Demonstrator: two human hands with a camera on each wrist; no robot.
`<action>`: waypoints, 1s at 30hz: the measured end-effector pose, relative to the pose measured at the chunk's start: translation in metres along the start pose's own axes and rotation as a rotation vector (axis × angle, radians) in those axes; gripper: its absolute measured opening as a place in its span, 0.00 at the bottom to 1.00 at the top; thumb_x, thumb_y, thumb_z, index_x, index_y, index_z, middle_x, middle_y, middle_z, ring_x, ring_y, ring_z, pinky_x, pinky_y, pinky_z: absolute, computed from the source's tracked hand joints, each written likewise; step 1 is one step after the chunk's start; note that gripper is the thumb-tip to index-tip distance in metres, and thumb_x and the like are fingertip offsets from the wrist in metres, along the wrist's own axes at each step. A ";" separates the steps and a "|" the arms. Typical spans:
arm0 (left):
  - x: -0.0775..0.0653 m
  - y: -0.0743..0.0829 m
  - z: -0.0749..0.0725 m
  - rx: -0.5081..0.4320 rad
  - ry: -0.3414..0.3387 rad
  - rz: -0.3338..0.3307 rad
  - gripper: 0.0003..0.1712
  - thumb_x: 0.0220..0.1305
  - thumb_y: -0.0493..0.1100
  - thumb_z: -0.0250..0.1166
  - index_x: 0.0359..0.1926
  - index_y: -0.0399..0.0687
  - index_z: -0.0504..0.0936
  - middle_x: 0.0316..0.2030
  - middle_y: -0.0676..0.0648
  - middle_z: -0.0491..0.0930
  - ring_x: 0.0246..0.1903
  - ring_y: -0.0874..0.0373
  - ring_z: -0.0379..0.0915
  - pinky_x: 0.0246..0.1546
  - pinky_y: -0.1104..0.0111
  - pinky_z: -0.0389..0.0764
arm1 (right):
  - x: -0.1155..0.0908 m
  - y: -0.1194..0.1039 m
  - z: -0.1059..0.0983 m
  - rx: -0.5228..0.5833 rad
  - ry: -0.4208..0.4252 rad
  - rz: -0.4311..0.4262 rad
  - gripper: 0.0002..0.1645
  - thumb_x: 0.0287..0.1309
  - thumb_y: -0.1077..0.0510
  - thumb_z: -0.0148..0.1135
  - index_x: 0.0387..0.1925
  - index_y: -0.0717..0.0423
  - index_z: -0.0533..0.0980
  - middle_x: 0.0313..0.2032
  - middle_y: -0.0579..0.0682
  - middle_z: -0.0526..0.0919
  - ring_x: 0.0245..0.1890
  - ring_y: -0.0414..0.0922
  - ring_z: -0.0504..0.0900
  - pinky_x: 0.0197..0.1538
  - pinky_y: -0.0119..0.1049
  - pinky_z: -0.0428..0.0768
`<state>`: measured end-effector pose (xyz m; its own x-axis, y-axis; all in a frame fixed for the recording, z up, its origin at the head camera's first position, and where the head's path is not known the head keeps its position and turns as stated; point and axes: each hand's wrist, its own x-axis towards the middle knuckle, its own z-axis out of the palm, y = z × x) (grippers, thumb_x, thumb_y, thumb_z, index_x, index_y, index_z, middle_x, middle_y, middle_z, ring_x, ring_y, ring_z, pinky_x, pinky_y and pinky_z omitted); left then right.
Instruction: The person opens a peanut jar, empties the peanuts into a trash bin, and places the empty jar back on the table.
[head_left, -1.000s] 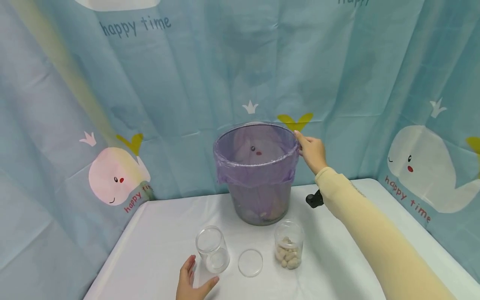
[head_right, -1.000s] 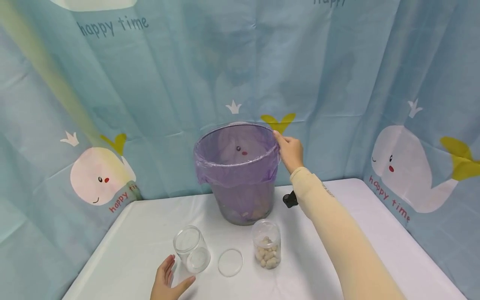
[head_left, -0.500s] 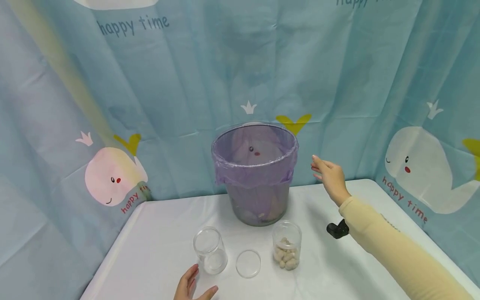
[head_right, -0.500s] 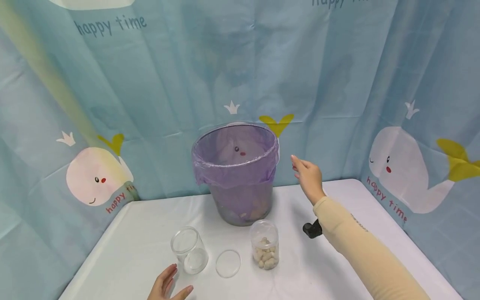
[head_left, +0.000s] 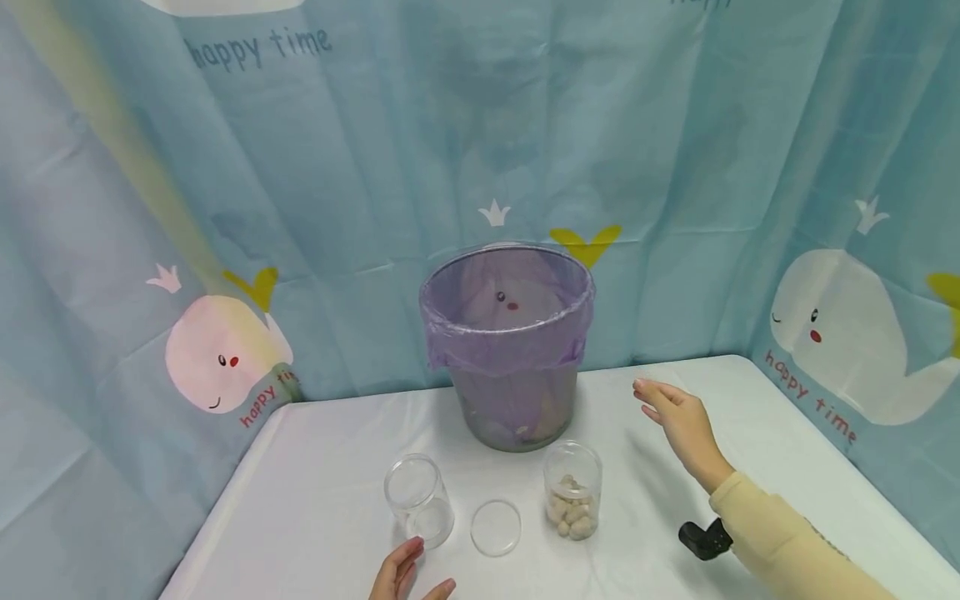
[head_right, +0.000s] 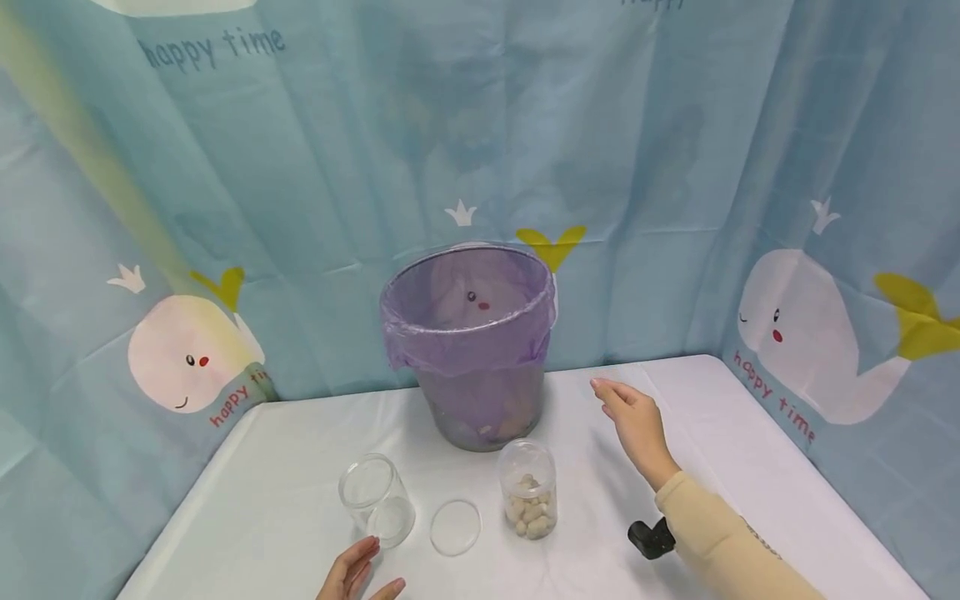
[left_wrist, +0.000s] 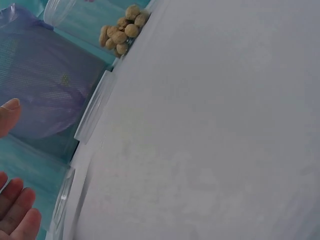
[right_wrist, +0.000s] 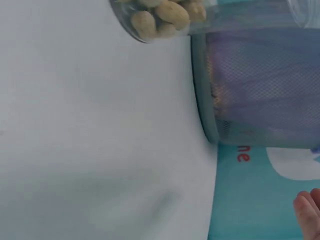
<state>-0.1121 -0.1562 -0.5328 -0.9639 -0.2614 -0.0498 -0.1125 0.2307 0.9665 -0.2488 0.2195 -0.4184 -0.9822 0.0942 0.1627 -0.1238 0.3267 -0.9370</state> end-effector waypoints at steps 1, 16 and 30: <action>-0.001 0.000 0.001 -0.001 -0.002 0.008 0.47 0.44 0.40 0.81 0.63 0.30 0.68 0.62 0.33 0.72 0.62 0.49 0.71 0.48 0.95 0.63 | -0.004 0.001 0.000 -0.008 0.001 -0.001 0.37 0.73 0.39 0.50 0.65 0.66 0.71 0.65 0.63 0.74 0.47 0.14 0.74 0.57 0.22 0.79; -0.005 0.012 0.025 -0.022 -0.109 0.141 0.46 0.43 0.39 0.81 0.62 0.29 0.68 0.60 0.33 0.74 0.51 0.87 0.63 0.54 0.90 0.67 | -0.050 0.010 0.016 0.079 -0.047 0.017 0.31 0.73 0.46 0.54 0.63 0.68 0.72 0.64 0.65 0.75 0.49 0.18 0.77 0.54 0.20 0.80; -0.001 0.030 0.051 -0.027 -0.139 0.177 0.45 0.40 0.43 0.83 0.60 0.36 0.74 0.58 0.37 0.78 0.53 0.78 0.72 0.57 0.82 0.76 | -0.068 0.002 0.037 0.013 -0.061 0.073 0.29 0.69 0.44 0.58 0.63 0.57 0.75 0.62 0.54 0.79 0.51 0.19 0.75 0.61 0.28 0.78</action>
<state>-0.1273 -0.1013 -0.5167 -0.9923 -0.0864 0.0890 0.0664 0.2360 0.9695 -0.1874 0.1793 -0.4431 -0.9954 0.0596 0.0751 -0.0532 0.3089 -0.9496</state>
